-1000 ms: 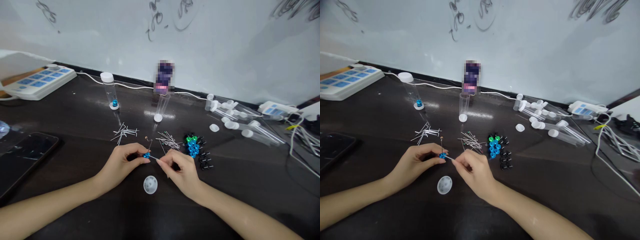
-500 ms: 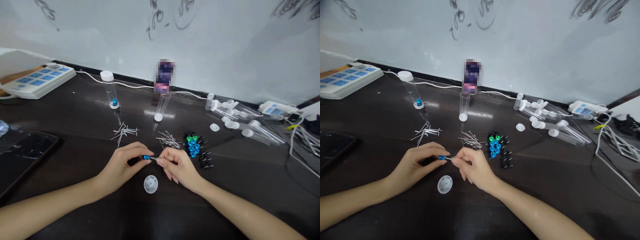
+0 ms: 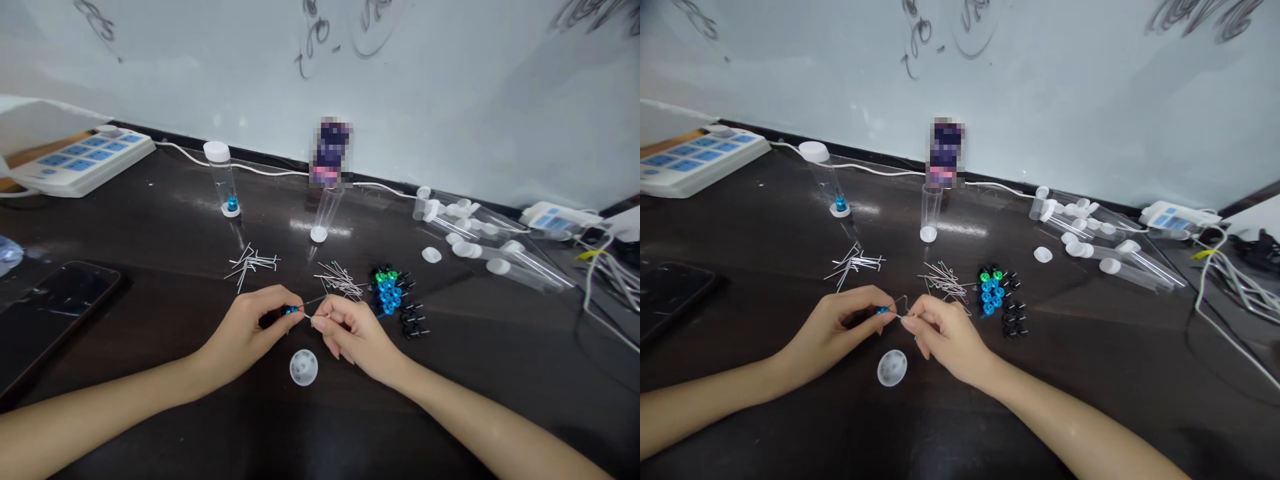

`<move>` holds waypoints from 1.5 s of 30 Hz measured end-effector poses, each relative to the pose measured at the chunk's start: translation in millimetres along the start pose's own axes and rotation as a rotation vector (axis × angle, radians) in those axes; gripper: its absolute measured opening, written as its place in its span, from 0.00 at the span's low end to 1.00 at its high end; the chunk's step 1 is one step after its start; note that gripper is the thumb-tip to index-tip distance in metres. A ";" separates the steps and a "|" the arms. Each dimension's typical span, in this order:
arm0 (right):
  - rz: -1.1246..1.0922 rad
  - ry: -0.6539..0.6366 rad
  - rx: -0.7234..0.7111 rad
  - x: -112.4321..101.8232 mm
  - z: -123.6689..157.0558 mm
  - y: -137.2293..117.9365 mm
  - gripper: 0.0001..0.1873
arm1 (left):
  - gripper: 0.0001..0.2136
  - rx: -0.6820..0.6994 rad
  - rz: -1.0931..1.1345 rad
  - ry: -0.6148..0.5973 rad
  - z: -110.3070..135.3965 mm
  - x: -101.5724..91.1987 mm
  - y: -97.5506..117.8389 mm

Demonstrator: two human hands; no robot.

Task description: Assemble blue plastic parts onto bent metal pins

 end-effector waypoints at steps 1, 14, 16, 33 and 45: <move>0.002 0.006 -0.002 -0.3 -0.1 0.2 0.10 | 0.06 -0.036 0.020 0.001 -0.6 -0.3 -3.5; 0.222 0.292 -0.280 -13.7 11.7 -17.2 0.05 | 0.06 -0.194 0.172 0.046 -0.1 -5.1 -19.4; 0.246 0.293 -0.317 -12.9 13.0 -19.8 0.04 | 0.06 -0.188 0.168 0.044 -0.4 -4.8 -18.6; 0.085 0.173 -0.171 -10.7 7.9 -10.7 0.09 | 0.05 -0.046 0.048 0.012 2.3 -2.2 -3.0; 0.477 0.274 -0.492 -7.5 18.2 -31.8 0.06 | 0.07 -0.106 0.138 0.014 0.2 -2.3 -8.0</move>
Point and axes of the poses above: each hand's wrist, its own z-axis away from the middle knuckle, its own x-axis out of the palm, y = z × x, the point moved 7 cm from there along -z, towards the middle knuckle, and after that the axes turned 7 degrees about -z, right-handed, at the moved point
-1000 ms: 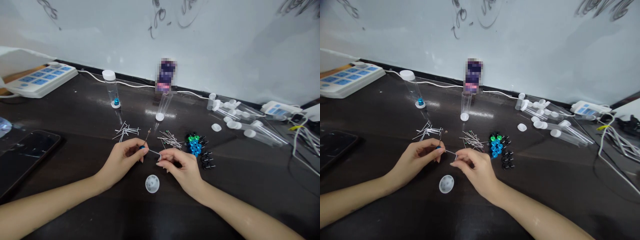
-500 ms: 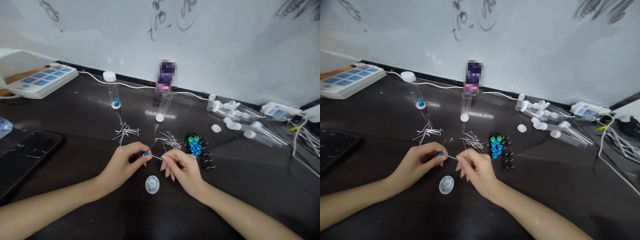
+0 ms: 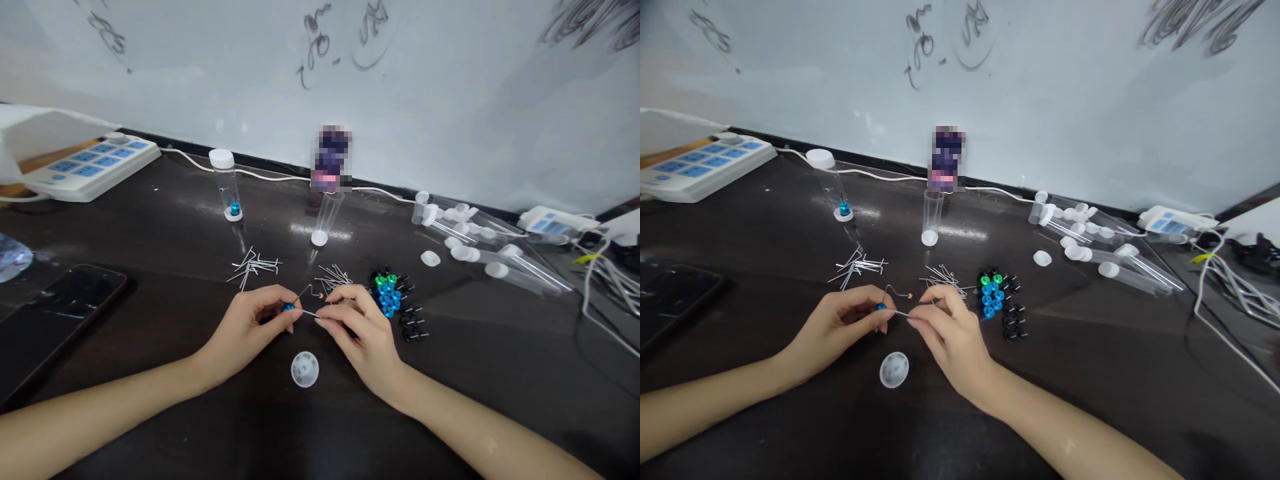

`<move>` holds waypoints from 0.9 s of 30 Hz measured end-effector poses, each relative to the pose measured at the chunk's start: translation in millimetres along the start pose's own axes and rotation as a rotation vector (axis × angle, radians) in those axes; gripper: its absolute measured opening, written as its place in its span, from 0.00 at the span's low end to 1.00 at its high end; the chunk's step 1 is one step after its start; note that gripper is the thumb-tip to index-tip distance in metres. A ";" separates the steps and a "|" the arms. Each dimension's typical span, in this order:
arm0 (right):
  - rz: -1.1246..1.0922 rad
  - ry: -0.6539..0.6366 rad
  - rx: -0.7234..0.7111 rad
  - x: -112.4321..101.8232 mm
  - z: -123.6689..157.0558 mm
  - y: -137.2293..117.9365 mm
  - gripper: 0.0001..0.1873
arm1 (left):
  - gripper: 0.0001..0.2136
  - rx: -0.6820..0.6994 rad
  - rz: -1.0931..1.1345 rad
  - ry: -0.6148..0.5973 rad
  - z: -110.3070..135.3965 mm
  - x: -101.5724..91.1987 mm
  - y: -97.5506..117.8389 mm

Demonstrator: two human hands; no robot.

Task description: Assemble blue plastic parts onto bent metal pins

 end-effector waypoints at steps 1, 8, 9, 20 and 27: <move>0.004 0.001 -0.010 -0.1 0.0 -0.6 0.07 | 0.06 0.002 0.002 -0.001 0.0 0.1 1.0; -0.077 0.004 0.022 -1.3 -3.9 1.9 0.08 | 0.05 -0.019 0.055 -0.047 -0.2 4.1 -1.8; -0.097 0.000 0.045 -1.0 -4.3 3.2 0.08 | 0.05 -0.016 0.055 -0.050 0.0 4.8 -2.6; -0.237 -0.091 0.250 11.0 -5.4 13.3 0.11 | 0.03 -0.004 0.091 -0.033 -0.4 6.2 -7.0; -0.261 -0.059 0.247 15.1 -4.6 22.2 0.05 | 0.07 0.001 0.101 0.021 1.8 5.0 -4.1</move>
Point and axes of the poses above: each hand's wrist, its own z-axis away from the middle knuckle, its own x-axis out of the palm, y = z × x, the point moved 7 cm from there along -z, towards the middle knuckle, and after that the axes turned 7 degrees about -z, right-handed, at the moved point
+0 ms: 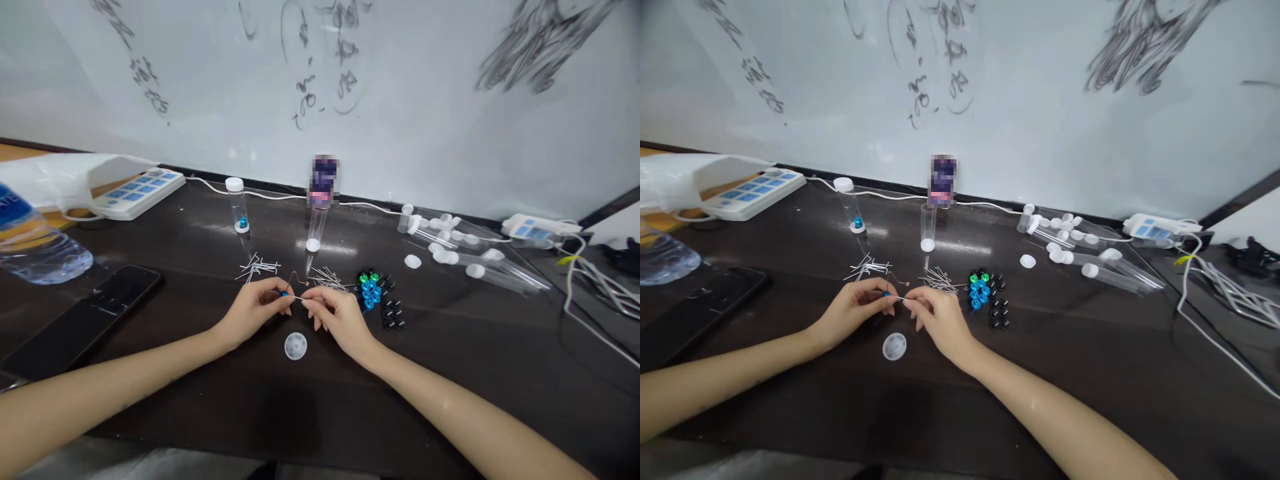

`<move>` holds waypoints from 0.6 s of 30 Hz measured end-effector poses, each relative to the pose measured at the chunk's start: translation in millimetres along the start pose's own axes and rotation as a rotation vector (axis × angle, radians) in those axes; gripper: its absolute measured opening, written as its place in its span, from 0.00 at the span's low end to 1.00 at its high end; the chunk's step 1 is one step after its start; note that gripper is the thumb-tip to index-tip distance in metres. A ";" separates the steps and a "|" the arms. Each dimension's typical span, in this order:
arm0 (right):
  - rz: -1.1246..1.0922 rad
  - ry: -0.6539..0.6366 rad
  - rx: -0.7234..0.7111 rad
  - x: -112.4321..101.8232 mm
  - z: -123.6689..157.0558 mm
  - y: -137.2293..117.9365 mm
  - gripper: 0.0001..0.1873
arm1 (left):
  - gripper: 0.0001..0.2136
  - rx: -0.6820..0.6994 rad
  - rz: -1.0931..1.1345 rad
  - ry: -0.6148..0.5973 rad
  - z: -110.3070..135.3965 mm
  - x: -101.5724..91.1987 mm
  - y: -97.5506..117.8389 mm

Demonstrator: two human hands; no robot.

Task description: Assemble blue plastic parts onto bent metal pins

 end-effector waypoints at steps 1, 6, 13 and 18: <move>0.024 0.020 -0.030 -1.5 0.5 -2.1 0.05 | 0.07 -0.004 0.008 0.009 0.1 -0.6 0.6; 0.209 0.085 -0.197 -5.5 6.9 -18.6 0.06 | 0.07 0.010 0.019 0.014 0.4 -1.2 5.9; 0.277 0.030 -0.304 1.9 14.4 -29.5 0.12 | 0.06 0.045 0.031 -0.010 1.6 1.2 12.8; 0.293 0.020 -0.316 2.4 16.6 -30.4 0.12 | 0.06 0.047 0.045 -0.010 1.9 1.5 13.8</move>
Point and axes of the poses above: each hand's wrist, its own z-axis away from the middle knuckle, its own x-axis out of the palm, y = z × x, the point moved 7 cm from there along -z, towards the middle knuckle, and after that the axes turned 7 degrees about -z, right-handed, at the moved point
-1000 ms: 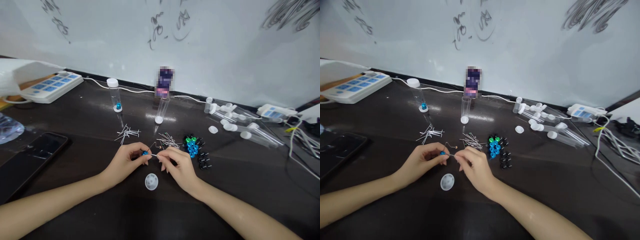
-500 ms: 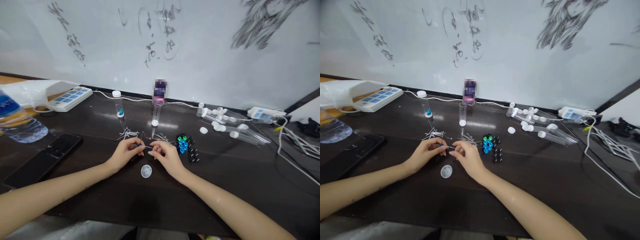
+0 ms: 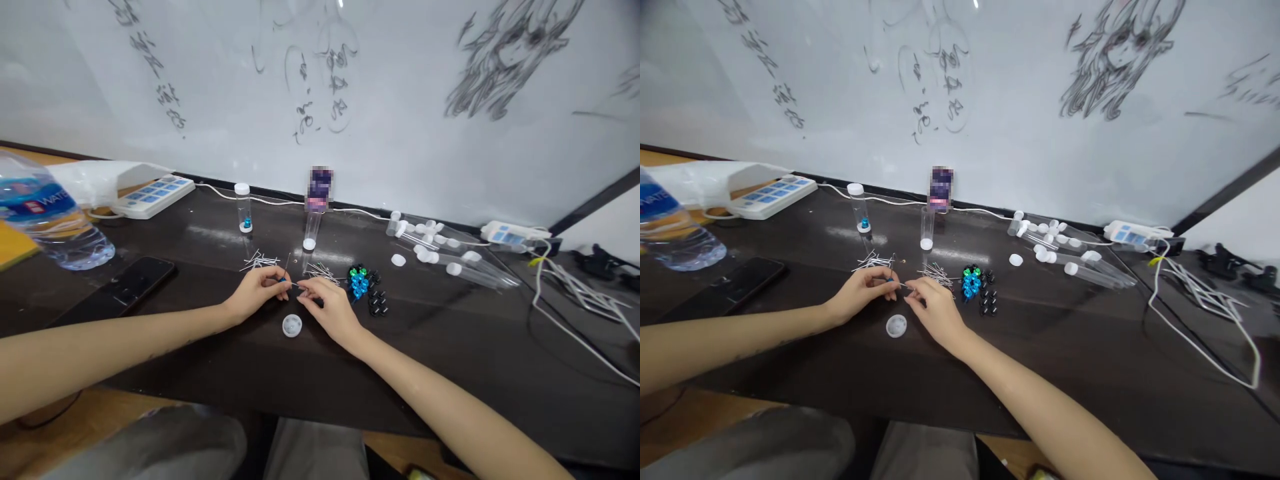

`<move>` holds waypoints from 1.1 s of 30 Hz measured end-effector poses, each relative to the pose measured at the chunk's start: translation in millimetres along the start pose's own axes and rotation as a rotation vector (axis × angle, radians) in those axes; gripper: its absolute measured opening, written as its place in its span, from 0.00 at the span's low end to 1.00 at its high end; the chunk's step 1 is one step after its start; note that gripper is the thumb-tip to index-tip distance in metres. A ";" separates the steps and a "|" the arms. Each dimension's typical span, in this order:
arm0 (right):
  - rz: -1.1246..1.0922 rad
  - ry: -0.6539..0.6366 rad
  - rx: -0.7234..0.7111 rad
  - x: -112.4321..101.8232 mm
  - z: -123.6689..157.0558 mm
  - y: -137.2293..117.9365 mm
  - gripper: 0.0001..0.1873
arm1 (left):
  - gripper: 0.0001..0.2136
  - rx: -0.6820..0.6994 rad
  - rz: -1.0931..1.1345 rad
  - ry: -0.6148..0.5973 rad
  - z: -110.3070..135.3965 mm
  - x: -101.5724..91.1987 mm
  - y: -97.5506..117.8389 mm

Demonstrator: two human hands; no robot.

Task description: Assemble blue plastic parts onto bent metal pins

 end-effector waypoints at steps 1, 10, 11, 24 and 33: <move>0.005 0.004 0.002 -0.6 0.1 0.0 0.12 | 0.06 -0.001 0.001 0.000 -0.1 0.1 -0.2; -0.019 0.034 0.036 -4.5 -0.8 4.3 0.10 | 0.07 -0.023 0.012 -0.036 -3.8 0.7 -8.7; -0.037 0.034 0.048 -4.7 -0.7 6.3 0.10 | 0.07 -0.031 0.016 -0.042 -4.2 0.8 -10.7; -0.296 0.004 0.226 -1.4 -1.5 24.1 0.10 | 0.05 -0.155 0.107 -0.128 -6.5 8.0 -28.2; -0.422 -0.055 0.448 8.6 5.8 40.1 0.09 | 0.07 -0.115 0.084 -0.104 -0.1 7.9 -20.2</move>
Point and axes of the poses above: each hand's wrist, its own z-axis away from the middle knuckle, its own x-axis out of the palm, y = z × x, the point moved 7 cm from there along -z, towards the middle knuckle, and after that the axes turned 7 degrees about -z, right-handed, at the moved point
